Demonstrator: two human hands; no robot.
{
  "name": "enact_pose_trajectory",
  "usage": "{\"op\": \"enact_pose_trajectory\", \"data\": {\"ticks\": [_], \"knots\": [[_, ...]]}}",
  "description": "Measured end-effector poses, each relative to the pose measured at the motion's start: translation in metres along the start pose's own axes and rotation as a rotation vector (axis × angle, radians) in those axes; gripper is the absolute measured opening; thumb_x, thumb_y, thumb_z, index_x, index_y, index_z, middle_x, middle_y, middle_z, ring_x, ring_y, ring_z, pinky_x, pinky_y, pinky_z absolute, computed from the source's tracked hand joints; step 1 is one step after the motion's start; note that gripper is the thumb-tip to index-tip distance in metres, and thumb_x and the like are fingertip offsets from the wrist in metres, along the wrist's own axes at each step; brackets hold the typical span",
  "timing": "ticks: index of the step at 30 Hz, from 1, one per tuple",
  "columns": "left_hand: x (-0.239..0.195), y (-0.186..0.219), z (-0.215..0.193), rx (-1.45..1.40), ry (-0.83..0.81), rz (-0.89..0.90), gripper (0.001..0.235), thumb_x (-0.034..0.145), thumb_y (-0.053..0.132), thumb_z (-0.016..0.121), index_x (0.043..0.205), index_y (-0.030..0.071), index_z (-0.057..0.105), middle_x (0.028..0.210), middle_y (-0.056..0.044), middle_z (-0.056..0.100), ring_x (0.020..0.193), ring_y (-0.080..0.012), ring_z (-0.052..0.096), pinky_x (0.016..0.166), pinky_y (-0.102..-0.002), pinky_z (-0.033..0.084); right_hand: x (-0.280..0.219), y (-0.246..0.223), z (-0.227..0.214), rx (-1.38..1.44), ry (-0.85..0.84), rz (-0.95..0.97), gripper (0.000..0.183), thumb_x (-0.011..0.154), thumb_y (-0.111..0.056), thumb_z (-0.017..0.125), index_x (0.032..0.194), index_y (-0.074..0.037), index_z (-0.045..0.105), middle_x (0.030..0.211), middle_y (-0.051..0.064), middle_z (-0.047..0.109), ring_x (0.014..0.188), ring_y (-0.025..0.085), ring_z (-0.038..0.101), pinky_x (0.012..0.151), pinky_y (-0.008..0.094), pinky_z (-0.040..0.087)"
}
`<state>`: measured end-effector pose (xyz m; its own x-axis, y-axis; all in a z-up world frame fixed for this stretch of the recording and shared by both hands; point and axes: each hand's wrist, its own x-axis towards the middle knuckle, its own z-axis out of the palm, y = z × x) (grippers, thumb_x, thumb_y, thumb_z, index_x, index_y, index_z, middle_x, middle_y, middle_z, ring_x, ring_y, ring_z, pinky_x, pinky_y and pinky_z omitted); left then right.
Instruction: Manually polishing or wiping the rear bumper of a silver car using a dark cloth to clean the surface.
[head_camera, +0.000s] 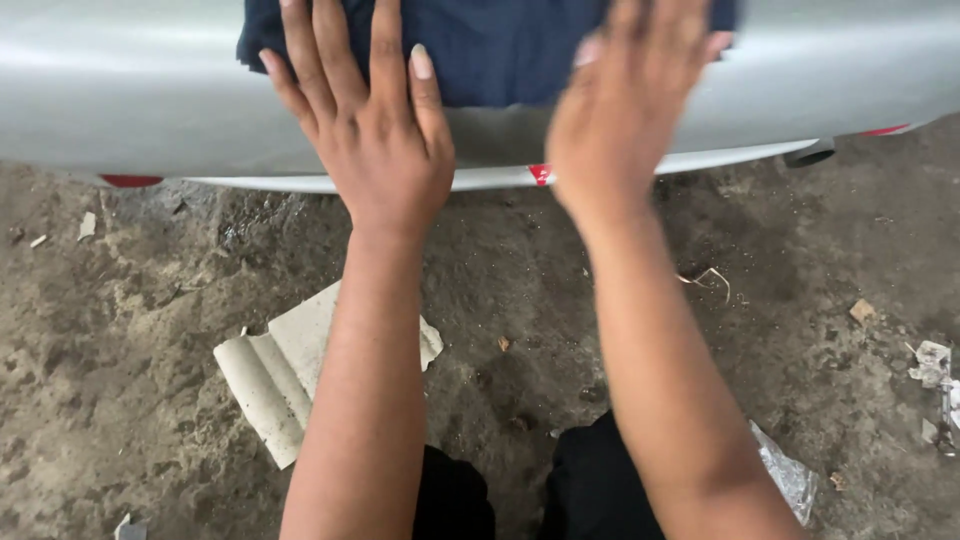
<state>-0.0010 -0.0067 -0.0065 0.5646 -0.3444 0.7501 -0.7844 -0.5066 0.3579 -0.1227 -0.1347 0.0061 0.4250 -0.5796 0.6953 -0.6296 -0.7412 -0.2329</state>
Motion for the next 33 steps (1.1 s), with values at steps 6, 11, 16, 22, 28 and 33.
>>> {"op": "enact_pose_trajectory", "data": {"ticks": [6,11,16,22,28,33], "knots": [[0.0,0.0,-0.002,-0.007,-0.005,0.001,0.053,0.115,0.037,0.031,0.158,0.021,0.057,0.164,-0.013,0.031,0.156,-0.0315,0.018,0.133,-0.056,0.012,-0.021,-0.032,-0.005,0.004,-0.113,-0.22,0.053,0.115,-0.029,0.035,0.161,-0.004,0.04,0.168,0.018,0.022,0.159,0.037,0.013,0.134,0.06,0.009],[0.0,0.003,-0.004,-0.04,0.056,0.038,0.059,0.115,0.036,0.028,0.155,0.015,0.066,0.162,-0.014,0.032,0.154,-0.0329,0.018,0.13,-0.056,0.01,-0.004,0.047,0.0,-0.144,-0.107,-0.026,0.053,0.121,-0.038,0.032,0.168,-0.016,0.024,0.175,0.011,0.018,0.163,0.034,0.009,0.136,0.06,0.008],[0.001,0.007,-0.002,-0.065,0.063,0.024,0.063,0.115,0.04,0.026,0.153,0.013,0.068,0.162,-0.015,0.032,0.154,-0.0359,0.019,0.13,-0.059,0.01,-0.001,0.064,0.009,-0.046,0.032,0.177,0.05,0.125,-0.037,0.023,0.172,-0.024,0.019,0.179,0.003,0.008,0.169,0.026,0.002,0.144,0.058,0.002],[0.001,0.006,-0.004,-0.06,-0.004,-0.004,0.063,0.114,0.04,0.026,0.157,0.014,0.062,0.164,-0.015,0.03,0.156,-0.0373,0.018,0.131,-0.057,0.006,-0.014,-0.035,-0.008,-0.024,-0.209,-0.169,0.064,0.114,-0.019,0.065,0.165,-0.005,0.028,0.172,0.019,0.02,0.161,0.04,0.009,0.135,0.06,0.004],[-0.001,0.005,-0.004,-0.059,0.036,0.035,0.059,0.117,0.035,0.031,0.158,0.011,0.066,0.165,-0.014,0.028,0.157,-0.0355,0.018,0.132,-0.057,0.007,-0.014,-0.013,-0.003,-0.233,-0.266,-0.156,0.058,0.122,-0.045,0.037,0.17,-0.018,0.019,0.177,0.007,0.013,0.164,0.025,0.006,0.139,0.051,0.008],[0.0,0.006,-0.003,-0.058,0.047,0.046,0.06,0.116,0.039,0.03,0.155,0.01,0.068,0.164,-0.017,0.028,0.156,-0.0381,0.018,0.13,-0.058,0.006,0.001,0.078,0.003,-0.059,0.034,0.029,0.047,0.123,-0.029,0.041,0.167,-0.015,0.034,0.172,0.009,0.021,0.163,0.034,0.016,0.137,0.06,0.01]]}}
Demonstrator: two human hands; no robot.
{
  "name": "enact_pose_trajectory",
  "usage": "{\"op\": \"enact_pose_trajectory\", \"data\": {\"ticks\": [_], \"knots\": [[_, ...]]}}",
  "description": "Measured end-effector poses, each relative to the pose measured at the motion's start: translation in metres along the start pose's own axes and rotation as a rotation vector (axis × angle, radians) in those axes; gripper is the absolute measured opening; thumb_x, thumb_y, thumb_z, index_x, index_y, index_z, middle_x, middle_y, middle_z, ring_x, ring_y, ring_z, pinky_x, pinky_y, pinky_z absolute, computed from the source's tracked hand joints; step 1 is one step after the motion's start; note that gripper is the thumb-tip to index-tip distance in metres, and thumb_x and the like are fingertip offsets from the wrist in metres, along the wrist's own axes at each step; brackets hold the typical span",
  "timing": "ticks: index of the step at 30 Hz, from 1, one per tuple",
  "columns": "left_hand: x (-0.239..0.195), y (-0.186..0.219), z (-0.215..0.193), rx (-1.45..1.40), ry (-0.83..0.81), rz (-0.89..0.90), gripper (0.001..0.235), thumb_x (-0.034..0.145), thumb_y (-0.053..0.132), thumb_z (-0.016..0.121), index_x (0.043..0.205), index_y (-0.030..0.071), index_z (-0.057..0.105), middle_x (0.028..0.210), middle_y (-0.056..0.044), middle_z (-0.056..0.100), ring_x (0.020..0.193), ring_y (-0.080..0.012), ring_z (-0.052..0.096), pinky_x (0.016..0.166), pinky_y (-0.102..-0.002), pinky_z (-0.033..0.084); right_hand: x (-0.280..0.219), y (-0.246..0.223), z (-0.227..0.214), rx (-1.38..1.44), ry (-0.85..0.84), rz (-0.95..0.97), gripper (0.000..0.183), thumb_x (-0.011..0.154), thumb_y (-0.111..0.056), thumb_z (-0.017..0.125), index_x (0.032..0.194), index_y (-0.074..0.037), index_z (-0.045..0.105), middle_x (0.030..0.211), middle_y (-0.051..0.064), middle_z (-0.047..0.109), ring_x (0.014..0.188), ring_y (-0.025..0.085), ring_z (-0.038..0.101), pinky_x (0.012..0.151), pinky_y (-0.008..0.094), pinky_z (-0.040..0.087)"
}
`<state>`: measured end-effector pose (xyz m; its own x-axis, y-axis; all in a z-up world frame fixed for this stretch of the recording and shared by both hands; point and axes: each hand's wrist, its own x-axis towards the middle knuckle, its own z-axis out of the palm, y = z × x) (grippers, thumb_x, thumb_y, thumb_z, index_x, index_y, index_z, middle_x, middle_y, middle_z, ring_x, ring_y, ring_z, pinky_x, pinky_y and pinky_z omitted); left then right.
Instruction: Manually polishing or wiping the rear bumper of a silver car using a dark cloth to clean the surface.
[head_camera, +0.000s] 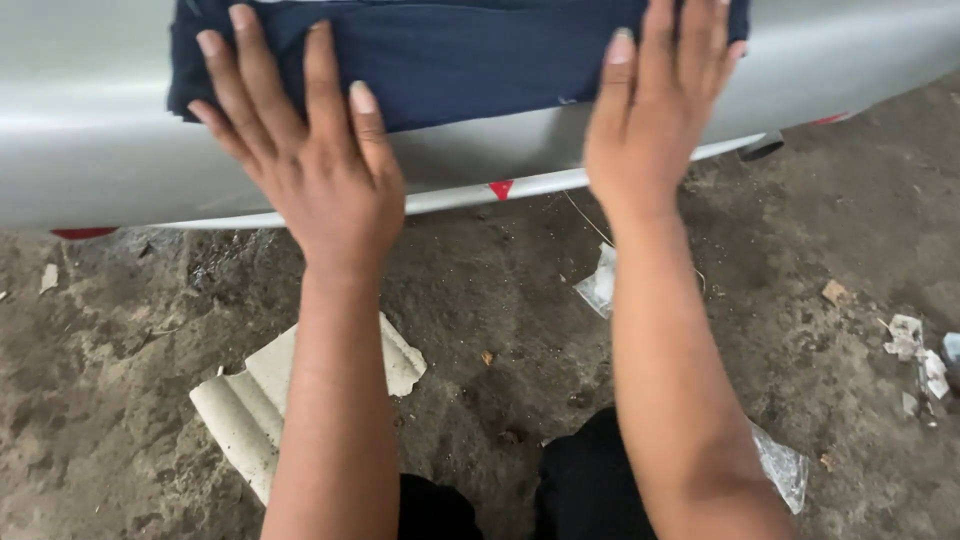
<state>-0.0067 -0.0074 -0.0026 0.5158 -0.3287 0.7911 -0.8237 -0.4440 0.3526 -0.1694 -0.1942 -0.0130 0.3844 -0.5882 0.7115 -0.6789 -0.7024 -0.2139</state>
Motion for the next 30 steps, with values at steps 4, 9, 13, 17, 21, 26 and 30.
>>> {"op": "enact_pose_trajectory", "data": {"ticks": [4,9,13,17,21,26,30], "knots": [[-0.001,0.013,0.0,-0.002,-0.046,-0.037,0.056,0.116,0.037,0.031,0.156,0.014,0.063,0.164,-0.017,0.026,0.157,-0.0385,0.017,0.131,-0.062,0.009,-0.002,-0.013,0.001,0.073,0.072,0.101,0.046,0.123,-0.028,0.034,0.168,-0.016,0.031,0.175,0.008,0.019,0.166,0.03,0.01,0.14,0.061,0.007],[-0.003,0.012,0.002,-0.008,-0.045,-0.043,0.057,0.115,0.038,0.03,0.157,0.015,0.061,0.166,-0.015,0.025,0.158,-0.0371,0.015,0.132,-0.06,0.007,-0.018,-0.081,-0.008,0.052,-0.124,-0.11,0.054,0.117,-0.021,0.046,0.167,-0.009,0.029,0.174,0.014,0.015,0.164,0.036,0.007,0.139,0.061,0.003],[0.0,0.005,0.0,-0.017,-0.036,-0.002,0.056,0.115,0.039,0.032,0.155,0.015,0.063,0.164,-0.016,0.031,0.156,-0.0373,0.02,0.129,-0.058,0.008,-0.022,-0.088,-0.008,0.021,-0.16,-0.226,0.053,0.119,-0.036,0.04,0.167,-0.014,0.033,0.173,0.009,0.017,0.166,0.029,0.017,0.14,0.054,0.009],[0.002,-0.002,-0.002,-0.016,-0.021,0.056,0.057,0.117,0.04,0.033,0.153,0.012,0.068,0.163,-0.017,0.032,0.154,-0.0385,0.021,0.127,-0.06,0.01,0.003,-0.015,0.002,0.01,-0.002,-0.106,0.052,0.119,-0.031,0.035,0.165,-0.007,0.029,0.172,0.015,0.023,0.163,0.039,0.014,0.138,0.056,0.012],[0.0,0.003,0.0,-0.029,-0.031,0.024,0.058,0.116,0.041,0.033,0.152,0.012,0.067,0.163,-0.018,0.03,0.155,-0.0401,0.02,0.128,-0.061,0.007,0.006,0.004,0.002,0.072,0.054,0.139,0.05,0.124,-0.034,0.028,0.169,-0.012,0.023,0.176,0.005,0.014,0.167,0.029,0.01,0.141,0.057,0.005],[0.002,0.008,0.007,-0.058,0.037,0.048,0.06,0.117,0.038,0.032,0.151,0.007,0.07,0.163,-0.021,0.031,0.154,-0.0428,0.02,0.127,-0.06,0.003,-0.008,-0.041,0.013,-0.012,0.059,0.064,0.053,0.125,-0.04,0.02,0.174,-0.022,0.009,0.182,0.004,-0.001,0.174,0.029,0.0,0.148,0.058,0.003],[0.0,0.006,0.003,-0.059,-0.01,0.04,0.062,0.117,0.038,0.029,0.153,0.003,0.067,0.163,-0.023,0.031,0.153,-0.0439,0.019,0.125,-0.063,0.004,-0.02,-0.086,-0.007,-0.032,-0.147,-0.144,0.057,0.117,-0.028,0.046,0.168,-0.016,0.024,0.176,0.011,0.011,0.169,0.031,0.012,0.143,0.056,0.009]]}}
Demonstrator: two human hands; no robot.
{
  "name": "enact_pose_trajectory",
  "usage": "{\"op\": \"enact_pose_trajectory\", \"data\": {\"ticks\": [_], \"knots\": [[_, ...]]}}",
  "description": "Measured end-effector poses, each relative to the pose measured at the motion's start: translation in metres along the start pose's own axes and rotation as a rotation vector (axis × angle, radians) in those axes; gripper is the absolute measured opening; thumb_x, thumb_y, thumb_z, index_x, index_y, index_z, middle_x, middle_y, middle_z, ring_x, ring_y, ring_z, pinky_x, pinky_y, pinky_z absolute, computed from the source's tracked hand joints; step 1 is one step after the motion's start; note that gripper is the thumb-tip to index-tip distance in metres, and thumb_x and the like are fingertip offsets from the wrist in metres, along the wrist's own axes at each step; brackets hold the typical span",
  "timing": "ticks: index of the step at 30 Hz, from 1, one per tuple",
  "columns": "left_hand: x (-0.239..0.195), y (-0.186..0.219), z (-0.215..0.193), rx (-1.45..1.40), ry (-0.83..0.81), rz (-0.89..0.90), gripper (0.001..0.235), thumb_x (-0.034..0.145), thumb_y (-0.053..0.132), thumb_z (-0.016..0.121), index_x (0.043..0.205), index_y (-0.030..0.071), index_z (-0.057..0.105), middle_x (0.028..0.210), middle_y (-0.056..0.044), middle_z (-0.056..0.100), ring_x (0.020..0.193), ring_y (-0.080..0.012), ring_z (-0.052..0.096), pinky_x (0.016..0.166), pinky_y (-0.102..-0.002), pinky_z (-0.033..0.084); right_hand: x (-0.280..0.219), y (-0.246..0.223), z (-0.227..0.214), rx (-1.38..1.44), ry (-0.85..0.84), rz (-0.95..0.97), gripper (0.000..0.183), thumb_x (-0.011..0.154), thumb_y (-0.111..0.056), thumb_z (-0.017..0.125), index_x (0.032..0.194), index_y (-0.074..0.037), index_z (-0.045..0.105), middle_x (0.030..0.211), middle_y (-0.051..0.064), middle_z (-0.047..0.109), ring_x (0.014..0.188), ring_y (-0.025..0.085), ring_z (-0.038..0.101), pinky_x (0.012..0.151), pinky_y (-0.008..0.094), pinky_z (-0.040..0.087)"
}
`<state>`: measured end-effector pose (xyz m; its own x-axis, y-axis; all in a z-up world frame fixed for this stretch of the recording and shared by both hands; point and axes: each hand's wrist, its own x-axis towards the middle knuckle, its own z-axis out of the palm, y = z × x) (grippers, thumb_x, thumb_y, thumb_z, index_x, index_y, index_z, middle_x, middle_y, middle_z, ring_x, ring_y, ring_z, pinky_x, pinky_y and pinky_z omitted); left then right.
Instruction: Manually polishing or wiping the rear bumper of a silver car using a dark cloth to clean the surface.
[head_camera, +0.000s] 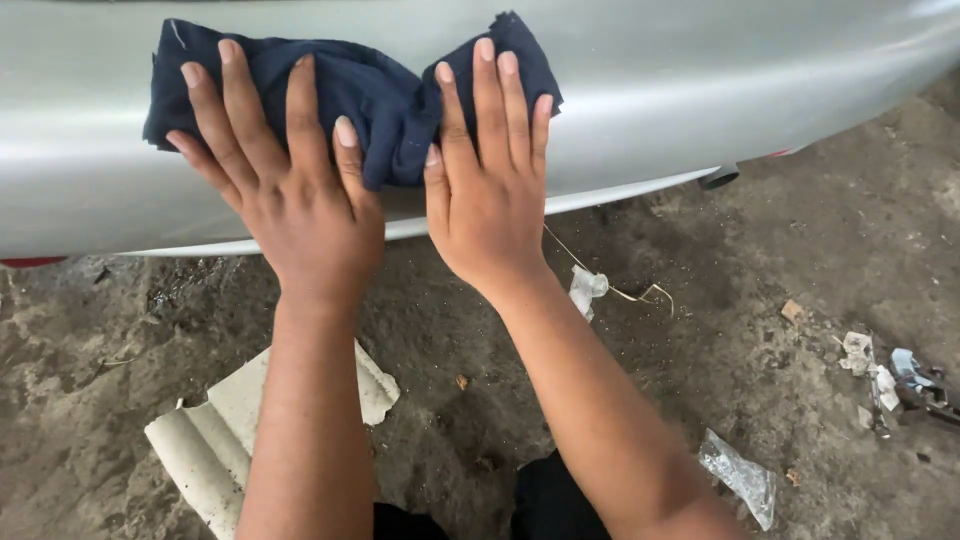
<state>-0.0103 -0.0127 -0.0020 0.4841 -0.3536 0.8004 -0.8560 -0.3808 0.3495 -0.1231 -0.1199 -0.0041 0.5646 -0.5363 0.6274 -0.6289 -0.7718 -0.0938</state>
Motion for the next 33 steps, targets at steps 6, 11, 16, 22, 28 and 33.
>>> {"op": "enact_pose_trajectory", "data": {"ticks": [6,11,16,22,28,33], "knots": [[0.003,-0.003,-0.004,-0.002,-0.021,0.011,0.062,0.117,0.04,0.031,0.152,0.005,0.068,0.163,-0.022,0.032,0.153,-0.0426,0.02,0.125,-0.061,0.005,0.018,0.079,0.005,-0.008,0.089,0.197,0.056,0.121,-0.043,0.027,0.17,-0.017,0.021,0.177,0.006,0.009,0.168,0.027,0.008,0.141,0.053,0.007],[0.0,0.001,0.004,-0.013,0.002,0.004,0.061,0.117,0.038,0.031,0.153,0.005,0.068,0.163,-0.022,0.029,0.154,-0.044,0.019,0.126,-0.063,0.004,0.014,0.093,0.004,0.126,0.268,0.239,0.055,0.121,-0.039,0.029,0.168,-0.01,0.031,0.175,0.008,0.016,0.167,0.032,0.013,0.14,0.062,0.011],[0.0,0.003,0.005,-0.025,0.02,-0.003,0.059,0.118,0.035,0.034,0.152,0.002,0.07,0.163,-0.023,0.029,0.154,-0.0446,0.016,0.125,-0.064,0.001,0.01,0.019,-0.004,-0.133,-0.097,0.142,0.064,0.128,-0.027,0.043,0.172,-0.008,0.001,0.176,0.014,-0.012,0.169,0.029,-0.007,0.147,0.052,0.001],[-0.001,-0.004,0.002,-0.012,-0.016,0.013,0.063,0.119,0.04,0.031,0.156,0.005,0.07,0.165,-0.02,0.027,0.155,-0.0403,0.015,0.127,-0.062,0.003,0.009,0.013,-0.003,-0.121,-0.114,0.073,0.065,0.12,-0.045,0.024,0.17,-0.009,0.004,0.177,0.012,-0.004,0.17,0.028,0.001,0.146,0.051,0.006],[0.002,0.002,-0.002,-0.026,-0.026,0.008,0.06,0.118,0.038,0.033,0.152,0.004,0.068,0.163,-0.024,0.03,0.153,-0.0451,0.018,0.124,-0.064,0.003,0.014,0.1,-0.003,0.151,0.238,0.287,0.058,0.121,-0.042,0.027,0.169,-0.008,0.027,0.175,0.006,0.009,0.168,0.029,0.01,0.14,0.06,0.006],[-0.001,-0.001,0.01,-0.024,0.038,0.022,0.061,0.12,0.038,0.035,0.152,0.003,0.072,0.164,-0.022,0.03,0.154,-0.0432,0.016,0.125,-0.062,0.001,0.014,0.048,0.004,0.023,0.084,0.3,0.06,0.119,-0.038,0.021,0.17,-0.01,0.006,0.178,0.009,-0.003,0.169,0.031,-0.002,0.144,0.054,0.005]]}}
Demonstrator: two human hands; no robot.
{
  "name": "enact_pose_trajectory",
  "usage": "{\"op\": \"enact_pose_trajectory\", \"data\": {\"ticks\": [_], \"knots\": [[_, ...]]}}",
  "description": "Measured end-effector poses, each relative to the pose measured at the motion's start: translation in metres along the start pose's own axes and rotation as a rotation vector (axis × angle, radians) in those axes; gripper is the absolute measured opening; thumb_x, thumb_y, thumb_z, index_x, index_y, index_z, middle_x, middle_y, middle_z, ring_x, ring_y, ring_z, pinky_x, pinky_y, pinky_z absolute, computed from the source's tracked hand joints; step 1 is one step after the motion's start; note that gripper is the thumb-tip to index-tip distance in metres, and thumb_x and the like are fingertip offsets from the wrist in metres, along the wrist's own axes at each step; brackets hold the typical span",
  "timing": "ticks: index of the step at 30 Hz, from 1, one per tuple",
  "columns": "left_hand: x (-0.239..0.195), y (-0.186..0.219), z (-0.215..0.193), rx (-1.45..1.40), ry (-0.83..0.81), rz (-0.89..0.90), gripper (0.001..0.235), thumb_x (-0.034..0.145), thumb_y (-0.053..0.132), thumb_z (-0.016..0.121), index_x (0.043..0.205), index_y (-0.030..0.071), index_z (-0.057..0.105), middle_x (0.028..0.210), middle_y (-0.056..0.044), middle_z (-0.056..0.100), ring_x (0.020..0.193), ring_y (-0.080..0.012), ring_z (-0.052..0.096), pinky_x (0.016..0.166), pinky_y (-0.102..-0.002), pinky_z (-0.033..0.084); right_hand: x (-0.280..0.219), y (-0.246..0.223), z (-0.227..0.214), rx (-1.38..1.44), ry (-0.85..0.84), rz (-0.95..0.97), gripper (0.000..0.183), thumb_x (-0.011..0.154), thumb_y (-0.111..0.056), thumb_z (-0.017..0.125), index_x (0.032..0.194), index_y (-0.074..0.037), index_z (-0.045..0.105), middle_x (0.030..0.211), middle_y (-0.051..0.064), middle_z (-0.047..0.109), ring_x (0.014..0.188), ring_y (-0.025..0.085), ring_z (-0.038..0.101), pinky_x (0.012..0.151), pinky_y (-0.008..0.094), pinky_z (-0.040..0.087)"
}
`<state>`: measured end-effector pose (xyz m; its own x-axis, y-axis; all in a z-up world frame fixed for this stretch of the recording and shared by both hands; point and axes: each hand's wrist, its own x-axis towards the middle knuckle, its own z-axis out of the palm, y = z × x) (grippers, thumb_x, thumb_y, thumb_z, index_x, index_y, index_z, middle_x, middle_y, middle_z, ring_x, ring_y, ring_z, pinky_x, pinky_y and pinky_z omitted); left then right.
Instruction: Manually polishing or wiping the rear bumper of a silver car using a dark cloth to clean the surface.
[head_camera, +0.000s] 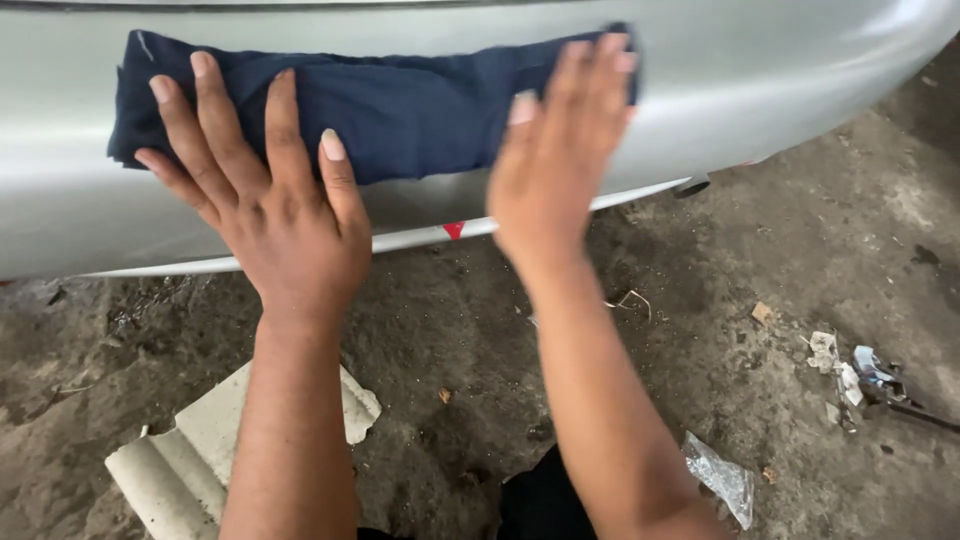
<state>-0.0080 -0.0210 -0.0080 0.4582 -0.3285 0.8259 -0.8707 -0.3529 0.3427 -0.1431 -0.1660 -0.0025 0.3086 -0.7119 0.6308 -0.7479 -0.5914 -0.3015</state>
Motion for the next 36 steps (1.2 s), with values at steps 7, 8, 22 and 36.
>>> {"op": "enact_pose_trajectory", "data": {"ticks": [7,8,22,36], "knots": [[0.0,-0.001,-0.008,0.01,-0.036,0.001,0.063,0.119,0.036,0.031,0.154,0.0,0.071,0.164,-0.023,0.031,0.154,-0.042,0.016,0.125,-0.063,0.003,-0.036,-0.041,0.013,0.002,-0.14,-0.339,0.059,0.121,-0.048,0.022,0.17,-0.023,0.0,0.179,0.01,-0.012,0.173,0.029,-0.001,0.149,0.059,0.005],[0.0,-0.001,-0.009,0.012,-0.036,0.001,0.063,0.119,0.036,0.031,0.154,0.0,0.071,0.164,-0.023,0.031,0.154,-0.042,0.016,0.125,-0.063,0.003,-0.029,-0.03,0.011,0.004,-0.14,-0.34,0.059,0.121,-0.048,0.022,0.17,-0.023,0.0,0.179,0.01,-0.012,0.173,0.029,-0.001,0.149,0.059,0.005],[-0.001,-0.002,-0.004,-0.021,-0.002,0.073,0.068,0.123,0.032,0.034,0.151,-0.013,0.076,0.164,-0.033,0.033,0.153,-0.0502,0.018,0.123,-0.065,0.0,-0.026,-0.026,0.004,0.0,-0.077,-0.281,0.071,0.123,-0.029,0.049,0.172,-0.014,0.0,0.179,0.015,-0.01,0.174,0.034,-0.001,0.151,0.056,0.01],[0.004,0.027,0.001,-0.004,-0.149,0.04,0.057,0.116,0.039,0.031,0.155,0.008,0.058,0.164,-0.025,0.026,0.154,-0.0481,0.017,0.124,-0.065,0.002,0.006,0.039,0.004,0.064,0.078,-0.005,0.056,0.123,-0.044,0.018,0.171,-0.016,0.01,0.178,0.005,-0.001,0.17,0.029,0.001,0.144,0.057,0.006]]}}
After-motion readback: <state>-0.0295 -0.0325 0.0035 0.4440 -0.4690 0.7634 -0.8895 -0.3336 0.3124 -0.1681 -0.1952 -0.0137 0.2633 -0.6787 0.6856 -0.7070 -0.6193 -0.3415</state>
